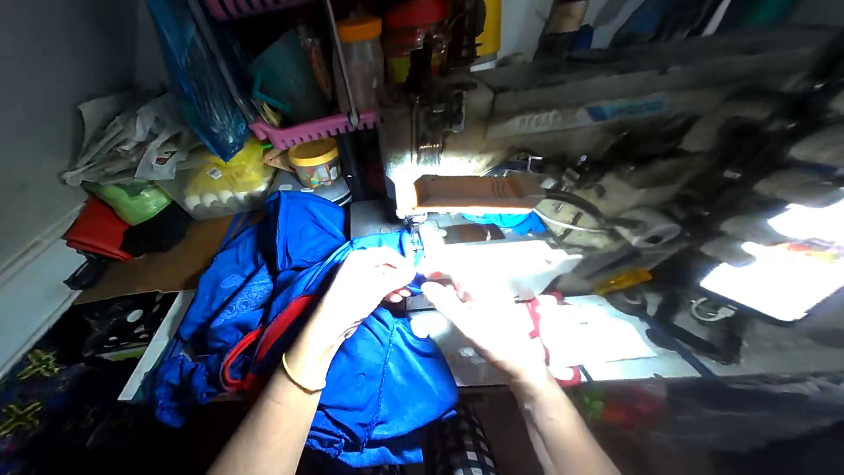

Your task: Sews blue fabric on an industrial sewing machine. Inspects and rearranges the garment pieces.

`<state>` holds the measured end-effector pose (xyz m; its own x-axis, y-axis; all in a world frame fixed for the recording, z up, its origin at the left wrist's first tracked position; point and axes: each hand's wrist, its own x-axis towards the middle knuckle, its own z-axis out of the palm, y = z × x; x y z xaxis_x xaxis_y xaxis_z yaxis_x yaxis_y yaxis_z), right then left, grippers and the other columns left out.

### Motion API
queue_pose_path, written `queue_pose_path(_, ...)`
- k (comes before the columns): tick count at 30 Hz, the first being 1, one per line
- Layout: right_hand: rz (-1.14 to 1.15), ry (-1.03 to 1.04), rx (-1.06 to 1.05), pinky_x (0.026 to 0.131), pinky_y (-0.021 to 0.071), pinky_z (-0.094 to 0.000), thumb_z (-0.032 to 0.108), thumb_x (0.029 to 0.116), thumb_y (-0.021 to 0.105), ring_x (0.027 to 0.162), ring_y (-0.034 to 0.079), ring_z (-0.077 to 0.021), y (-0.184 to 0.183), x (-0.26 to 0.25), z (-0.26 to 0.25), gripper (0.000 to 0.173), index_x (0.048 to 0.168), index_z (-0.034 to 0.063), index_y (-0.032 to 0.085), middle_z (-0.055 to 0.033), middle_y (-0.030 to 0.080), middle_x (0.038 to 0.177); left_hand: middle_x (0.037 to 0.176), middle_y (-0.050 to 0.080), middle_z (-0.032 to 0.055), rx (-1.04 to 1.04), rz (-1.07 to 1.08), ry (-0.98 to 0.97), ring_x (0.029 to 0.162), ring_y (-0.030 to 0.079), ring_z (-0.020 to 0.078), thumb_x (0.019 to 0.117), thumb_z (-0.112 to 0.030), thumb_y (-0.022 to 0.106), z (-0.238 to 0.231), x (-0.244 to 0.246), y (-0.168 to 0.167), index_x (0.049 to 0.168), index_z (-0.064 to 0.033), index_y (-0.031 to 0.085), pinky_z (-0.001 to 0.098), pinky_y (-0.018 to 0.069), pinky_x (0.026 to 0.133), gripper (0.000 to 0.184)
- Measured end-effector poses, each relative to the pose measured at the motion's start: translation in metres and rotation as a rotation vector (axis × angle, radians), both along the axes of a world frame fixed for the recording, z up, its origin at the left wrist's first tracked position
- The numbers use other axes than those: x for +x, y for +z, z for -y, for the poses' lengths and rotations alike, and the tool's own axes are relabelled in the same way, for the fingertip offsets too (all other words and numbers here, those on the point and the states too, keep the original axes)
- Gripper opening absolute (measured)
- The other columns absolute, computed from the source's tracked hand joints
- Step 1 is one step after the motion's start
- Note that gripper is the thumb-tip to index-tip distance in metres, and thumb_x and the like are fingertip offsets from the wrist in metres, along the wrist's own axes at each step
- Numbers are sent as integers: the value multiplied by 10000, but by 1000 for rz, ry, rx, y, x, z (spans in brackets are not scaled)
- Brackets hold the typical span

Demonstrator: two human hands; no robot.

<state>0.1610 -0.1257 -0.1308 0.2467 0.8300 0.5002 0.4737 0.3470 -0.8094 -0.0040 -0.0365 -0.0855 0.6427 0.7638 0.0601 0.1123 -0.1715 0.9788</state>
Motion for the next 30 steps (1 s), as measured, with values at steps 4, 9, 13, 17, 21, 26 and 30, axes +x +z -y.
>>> queue_pose_path(4,-259,169,-213,390,418,-207,165,1009,595,436,472,-60,13,12,-15,273,1274,149,657,-1,635,730,982,698,73,-130,384,80,912,691,161,948,-13,633,8,-3,-13,1047,-66,624,338,594,857,113)
queue_pose_path(9,-148,157,-285,441,448,-211,298,991,637,468,503,-43,15,1,-11,201,1015,99,658,29,558,619,954,695,12,245,266,59,806,676,81,949,6,636,-5,-12,6,1052,-96,626,237,588,722,144)
queue_pose_path(13,224,74,-131,677,558,-271,209,965,634,747,646,-76,20,-20,7,163,1014,110,754,-2,688,849,1089,630,114,822,-406,-185,921,633,207,919,-47,633,-24,-5,36,1147,-47,686,373,539,778,234)
queue_pose_path(17,346,-107,-36,702,573,-338,189,956,656,772,668,-123,24,-1,5,138,981,103,760,-21,700,863,978,715,106,919,-1077,-392,955,683,325,971,-242,625,-44,7,75,1074,-144,724,572,511,758,174)
queue_pose_path(21,128,-173,-163,479,480,-270,170,1020,605,524,540,-86,32,14,-1,138,1062,101,717,-10,647,782,807,661,27,939,-1041,-266,787,635,214,983,-297,659,-61,-17,111,904,-173,717,479,482,699,158)
queue_pose_path(26,175,26,-132,595,563,-336,150,1043,560,646,627,-147,20,-3,-31,232,1216,56,683,-88,674,947,851,703,17,1059,-822,-269,836,672,207,960,-222,641,-47,-13,97,925,-182,750,488,512,735,122)
queue_pose_path(30,-216,306,-359,448,459,-177,325,992,640,466,526,-17,30,-9,-15,203,1012,123,656,45,571,594,814,692,54,1095,-742,-221,768,674,241,984,-219,592,-36,-8,91,1018,-172,738,485,510,663,157)
